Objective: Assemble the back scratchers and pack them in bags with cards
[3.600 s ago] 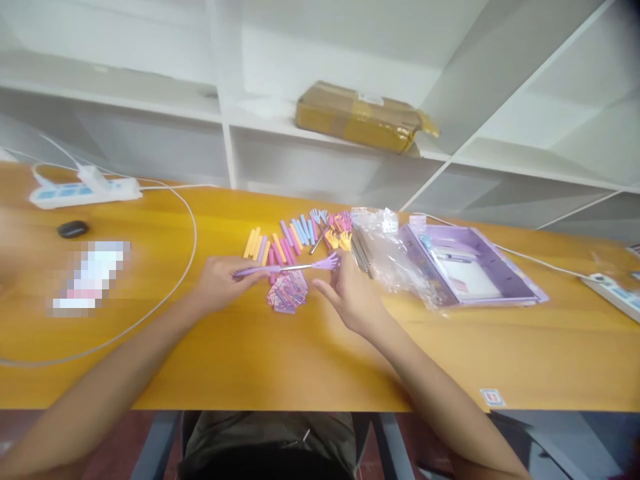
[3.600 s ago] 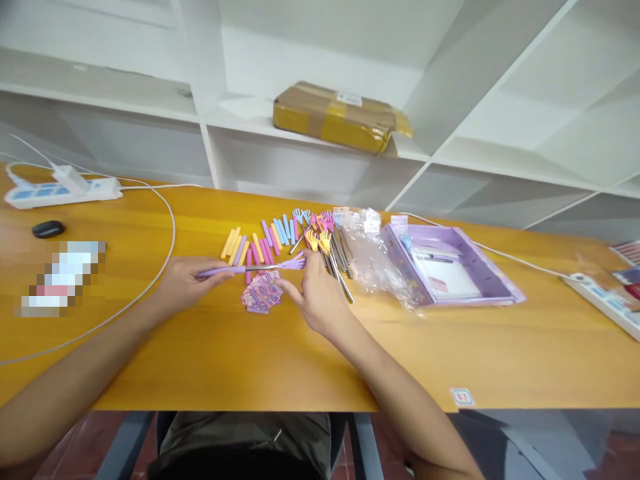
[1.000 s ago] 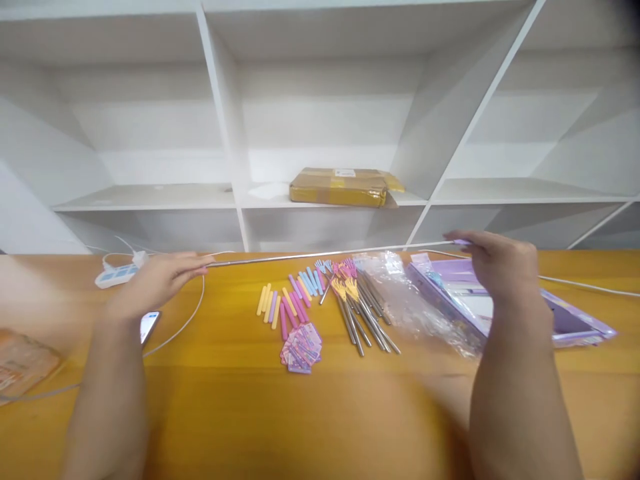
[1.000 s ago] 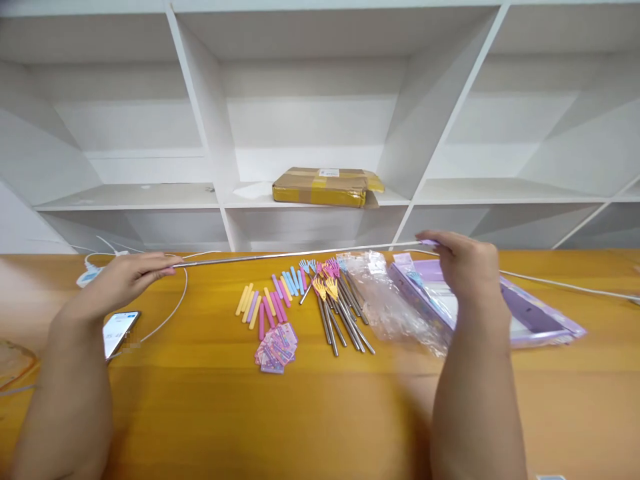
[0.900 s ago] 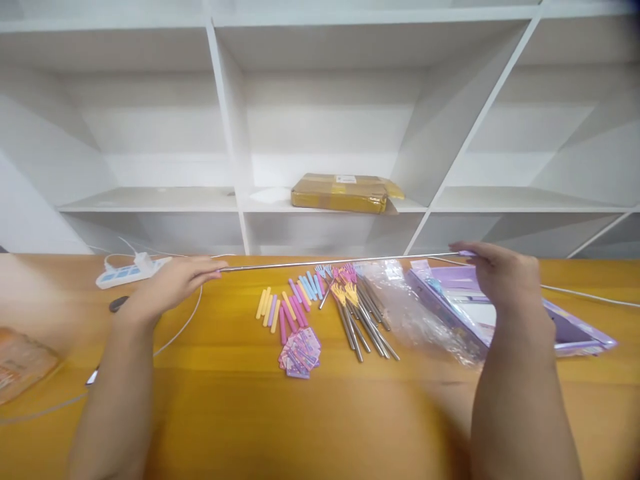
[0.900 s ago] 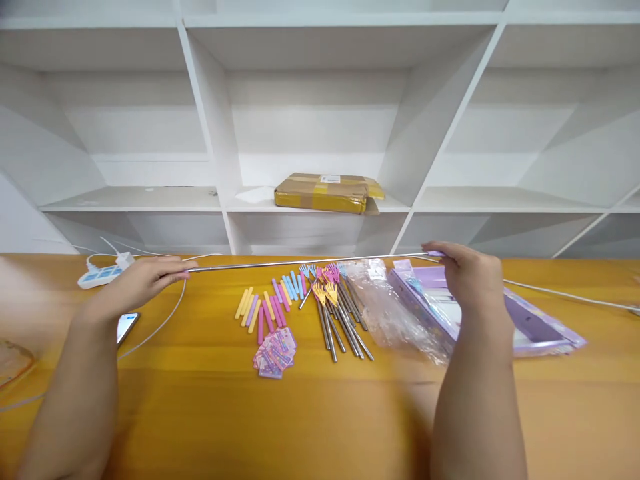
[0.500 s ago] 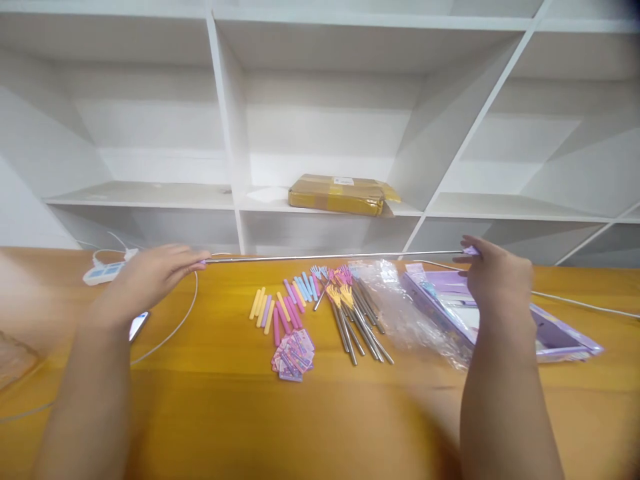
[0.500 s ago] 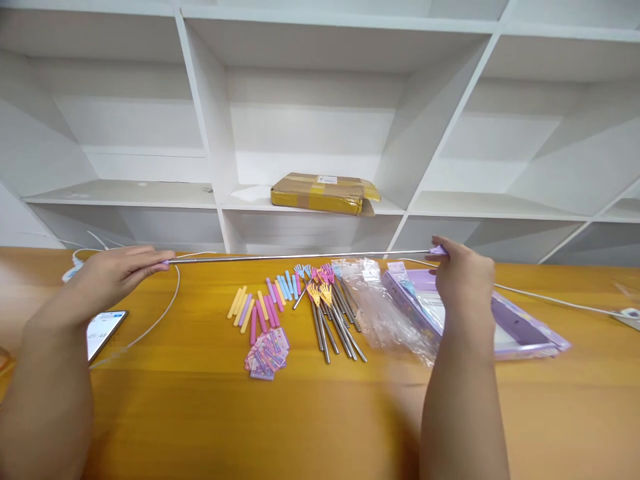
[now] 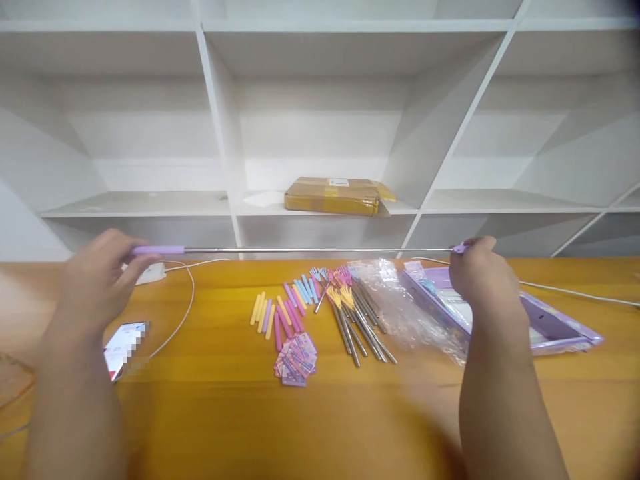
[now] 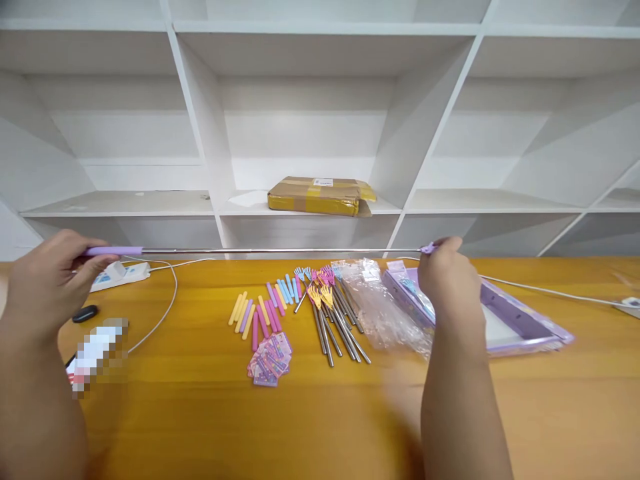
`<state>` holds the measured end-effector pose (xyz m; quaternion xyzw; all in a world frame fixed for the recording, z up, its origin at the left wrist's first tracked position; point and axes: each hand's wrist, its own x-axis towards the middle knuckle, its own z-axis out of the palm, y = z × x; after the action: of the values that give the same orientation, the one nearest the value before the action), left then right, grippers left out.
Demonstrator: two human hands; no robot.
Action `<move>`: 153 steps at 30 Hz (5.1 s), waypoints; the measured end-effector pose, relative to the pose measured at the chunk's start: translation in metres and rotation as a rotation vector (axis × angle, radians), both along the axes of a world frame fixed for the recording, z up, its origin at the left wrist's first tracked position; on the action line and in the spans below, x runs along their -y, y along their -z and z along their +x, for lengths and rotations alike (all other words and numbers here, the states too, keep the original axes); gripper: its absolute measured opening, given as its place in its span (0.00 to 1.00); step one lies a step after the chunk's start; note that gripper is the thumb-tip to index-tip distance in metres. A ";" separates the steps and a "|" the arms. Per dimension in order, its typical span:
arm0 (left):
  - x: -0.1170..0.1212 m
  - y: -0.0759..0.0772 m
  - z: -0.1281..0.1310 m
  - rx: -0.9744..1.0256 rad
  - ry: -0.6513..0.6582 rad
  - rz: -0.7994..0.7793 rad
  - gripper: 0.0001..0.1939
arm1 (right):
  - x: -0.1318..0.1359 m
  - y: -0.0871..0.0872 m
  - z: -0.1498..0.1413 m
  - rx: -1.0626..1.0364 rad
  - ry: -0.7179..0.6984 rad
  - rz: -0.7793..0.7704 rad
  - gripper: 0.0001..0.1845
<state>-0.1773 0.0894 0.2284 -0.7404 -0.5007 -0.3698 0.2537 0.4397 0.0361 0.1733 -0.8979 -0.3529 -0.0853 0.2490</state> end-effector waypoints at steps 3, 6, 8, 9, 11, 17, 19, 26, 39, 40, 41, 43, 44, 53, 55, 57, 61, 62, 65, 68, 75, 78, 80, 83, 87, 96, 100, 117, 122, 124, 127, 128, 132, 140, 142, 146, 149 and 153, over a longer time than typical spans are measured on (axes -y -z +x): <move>-0.002 0.000 -0.004 0.015 -0.001 0.105 0.18 | 0.001 -0.005 -0.010 0.043 -0.006 0.013 0.26; -0.001 -0.002 -0.004 0.050 0.034 0.258 0.21 | 0.005 -0.008 -0.006 0.075 -0.099 0.101 0.23; 0.002 -0.004 -0.003 0.077 0.037 0.319 0.19 | 0.010 -0.010 0.000 0.065 -0.187 0.178 0.23; 0.003 -0.004 -0.001 0.095 0.030 0.324 0.18 | 0.012 -0.010 0.002 0.067 -0.209 0.215 0.23; 0.006 -0.005 0.003 0.138 0.010 0.313 0.18 | 0.017 -0.012 0.006 0.086 -0.203 0.262 0.22; 0.011 -0.006 0.010 0.060 0.024 0.299 0.26 | 0.022 -0.011 0.010 0.032 -0.179 0.325 0.19; 0.011 -0.007 0.007 0.041 0.083 0.327 0.28 | 0.022 -0.008 0.014 0.042 -0.237 0.348 0.19; 0.000 -0.002 0.001 -0.094 0.241 0.512 0.27 | 0.019 0.003 0.033 0.241 -0.296 0.566 0.15; -0.002 -0.003 0.014 -0.018 0.191 0.463 0.34 | 0.022 0.010 0.047 0.333 -0.297 0.588 0.08; -0.002 -0.004 0.012 -0.027 0.171 0.471 0.35 | 0.022 0.010 0.047 0.356 -0.316 0.572 0.08; -0.001 -0.005 0.012 -0.037 0.154 0.484 0.36 | 0.022 0.009 0.045 0.385 -0.345 0.570 0.09; 0.005 -0.002 0.018 -0.059 0.128 0.461 0.36 | 0.020 0.006 0.029 0.460 -0.431 0.609 0.13; 0.008 0.002 0.027 -0.072 0.119 0.416 0.35 | 0.018 0.005 0.014 0.499 -0.490 0.633 0.15; 0.030 0.055 0.136 -0.166 0.226 0.083 0.31 | 0.021 0.017 -0.188 0.786 -1.096 0.575 0.16; 0.030 0.054 0.135 -0.184 0.250 0.065 0.31 | 0.027 0.014 -0.191 0.794 -1.118 0.558 0.15; 0.031 0.052 0.132 -0.177 0.250 0.054 0.30 | 0.030 0.010 -0.184 0.804 -1.124 0.566 0.14; 0.033 0.053 0.134 -0.176 0.270 0.031 0.29 | 0.031 0.006 -0.173 0.837 -1.113 0.565 0.14; 0.033 0.054 0.135 -0.182 0.275 0.035 0.28 | 0.031 0.006 -0.173 0.846 -1.109 0.555 0.14; 0.031 0.056 0.135 -0.207 0.293 0.086 0.27 | 0.031 0.008 -0.175 0.889 -1.108 0.505 0.16; 0.029 0.057 0.133 -0.226 0.299 0.107 0.27 | 0.029 0.009 -0.179 0.901 -1.076 0.474 0.17; 0.030 0.056 0.132 -0.269 0.277 0.215 0.29 | 0.033 0.002 -0.174 0.722 -1.072 0.422 0.14; 0.030 0.054 0.134 -0.262 0.333 0.291 0.27 | 0.041 -0.004 -0.170 0.672 -1.111 0.377 0.16; 0.030 0.053 0.135 -0.242 0.371 0.319 0.26 | 0.046 -0.007 -0.170 0.638 -1.124 0.365 0.17; 0.030 0.053 0.137 -0.241 0.380 0.315 0.25 | 0.049 -0.008 -0.172 0.592 -1.142 0.315 0.18; 0.031 0.054 0.138 -0.265 0.362 0.307 0.27 | 0.048 -0.008 -0.172 0.577 -1.175 0.271 0.20; 0.046 0.040 0.143 -0.364 0.275 0.275 0.20 | 0.047 -0.008 -0.172 0.686 -1.213 0.369 0.16; 0.049 0.041 0.145 -0.347 0.308 0.237 0.16 | 0.047 -0.007 -0.173 0.720 -1.195 0.404 0.15; 0.059 0.063 0.164 -0.138 0.297 0.135 0.11 | 0.044 -0.006 -0.173 0.813 -1.059 0.506 0.11; 0.050 0.058 0.157 -0.149 0.316 0.167 0.16 | 0.042 -0.005 -0.175 0.794 -1.111 0.531 0.11; 0.046 0.056 0.155 -0.120 0.337 0.140 0.18 | 0.044 -0.006 -0.179 0.801 -1.115 0.543 0.13; 0.037 0.052 0.151 -0.086 0.385 0.108 0.18 | 0.043 -0.008 -0.178 0.831 -1.078 0.514 0.14; 0.032 0.050 0.148 -0.077 0.391 0.108 0.18 | 0.041 -0.009 -0.173 0.833 -1.054 0.498 0.14; -0.005 0.038 0.102 -0.042 0.292 0.119 0.19 | 0.032 -0.013 -0.110 0.705 -0.933 0.460 0.18; -0.057 0.021 -0.005 -0.018 0.154 0.097 0.23 | 0.034 -0.002 0.043 0.234 -0.495 0.463 0.13; -0.054 0.022 0.003 -0.052 0.149 0.077 0.23 | 0.033 0.001 0.046 0.164 -0.473 0.431 0.13; -0.043 0.021 0.025 -0.100 0.144 0.076 0.19 | 0.030 -0.001 0.039 0.010 -0.391 0.373 0.13; -0.034 0.019 0.035 -0.126 0.166 0.083 0.13 | 0.029 -0.006 0.034 -0.067 -0.285 0.380 0.13; -0.021 0.016 0.043 -0.118 0.125 0.124 0.07 | 0.031 -0.012 0.026 -0.028 -0.212 0.388 0.11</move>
<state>-0.1342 0.1108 0.2128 -0.7736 -0.4140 -0.3707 0.3045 0.4655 0.0049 0.1856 -0.7920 -0.4189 -0.1123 0.4297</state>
